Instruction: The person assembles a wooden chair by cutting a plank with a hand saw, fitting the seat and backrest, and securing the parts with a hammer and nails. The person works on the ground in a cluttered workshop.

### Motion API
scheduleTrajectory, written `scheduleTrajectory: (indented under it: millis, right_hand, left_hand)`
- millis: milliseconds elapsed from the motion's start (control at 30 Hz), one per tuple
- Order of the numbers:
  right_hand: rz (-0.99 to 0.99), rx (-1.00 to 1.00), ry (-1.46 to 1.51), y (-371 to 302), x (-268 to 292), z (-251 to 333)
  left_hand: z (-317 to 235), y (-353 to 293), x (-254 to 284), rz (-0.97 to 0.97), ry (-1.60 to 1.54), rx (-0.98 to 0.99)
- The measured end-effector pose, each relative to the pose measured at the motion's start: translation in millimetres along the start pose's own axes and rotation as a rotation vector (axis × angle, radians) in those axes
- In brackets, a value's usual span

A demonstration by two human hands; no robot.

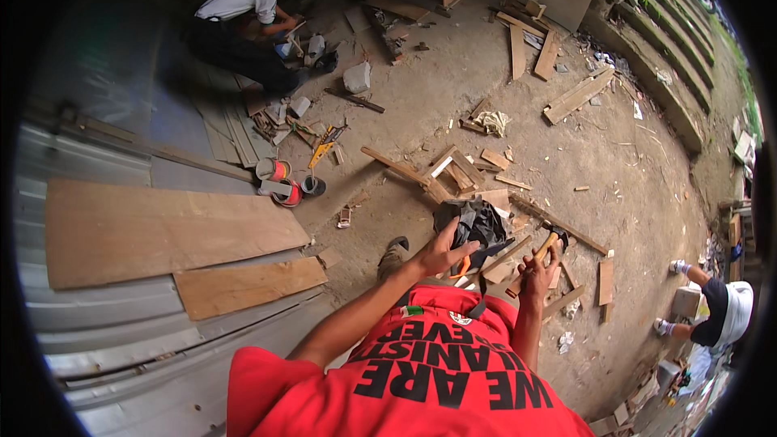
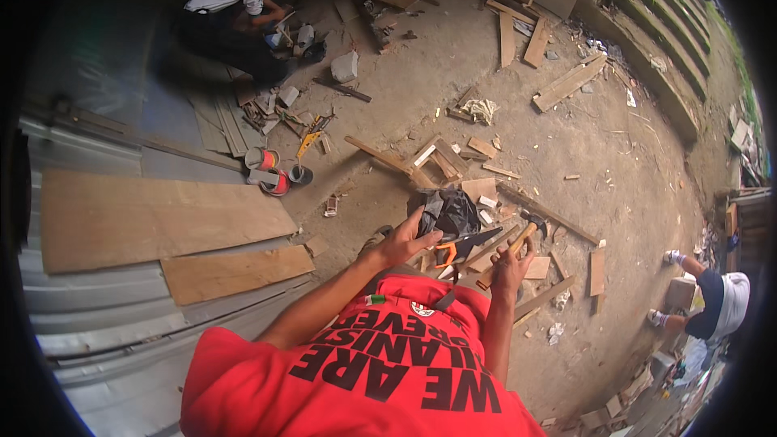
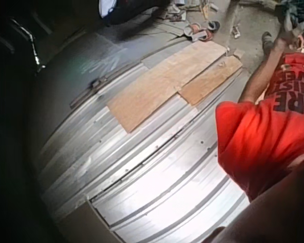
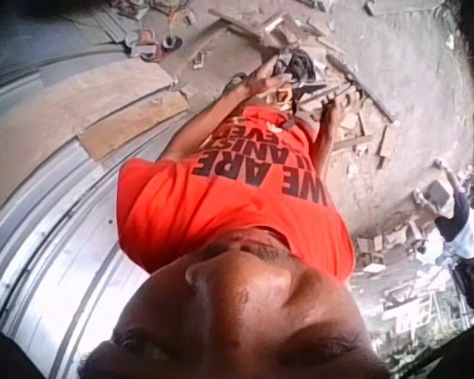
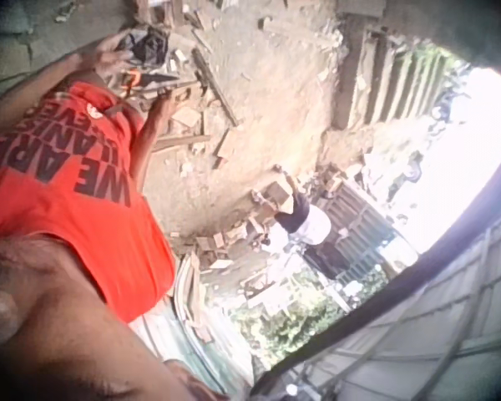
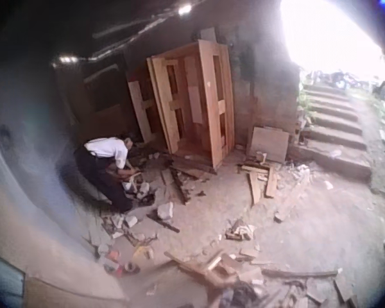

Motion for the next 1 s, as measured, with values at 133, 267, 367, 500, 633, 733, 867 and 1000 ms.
scheduleTrajectory:
  millis: [133,267,367,500,633,733,867,1000]
  right_hand:
    - [-0.006,-0.253,0.189,-24,-17,-47]
    - [-0.045,-0.22,0.065,-89,-100,-74]
    - [-0.013,-0.179,0.083,-107,-126,-99]
    - [0.077,-0.094,0.096,-122,-137,-127]
    - [0.136,-0.134,-0.088,-114,-125,-134]
    - [0.085,-0.091,-0.315,-116,-142,-110]
    - [0.099,0.111,-0.56,-111,-163,-113]
    - [0.1,0.23,-0.849,-117,-177,-128]
  left_hand:
    - [-25,8,74,0.206,0.258,0.051]
    - [-34,18,126,0.138,0.466,0.011]
    - [-13,18,149,0.083,0.472,0.093]
    - [-10,0,160,0.039,0.45,0.073]
    - [-33,-6,176,0.026,0.331,-0.041]
    - [-54,-24,183,-0.008,0.152,-0.019]
    - [-63,-47,174,0.028,0.025,-0.047]
    - [-51,-58,163,0.046,0.082,-0.071]
Point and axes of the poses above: each hand's wrist, its own y-axis towards the middle knuckle, its own x-axis out of the back of the hand, z = x × y, the point moved 4 cm from there along y, towards the middle knuckle, and after that the axes turned 13 degrees about y, right-handed, at the moved point
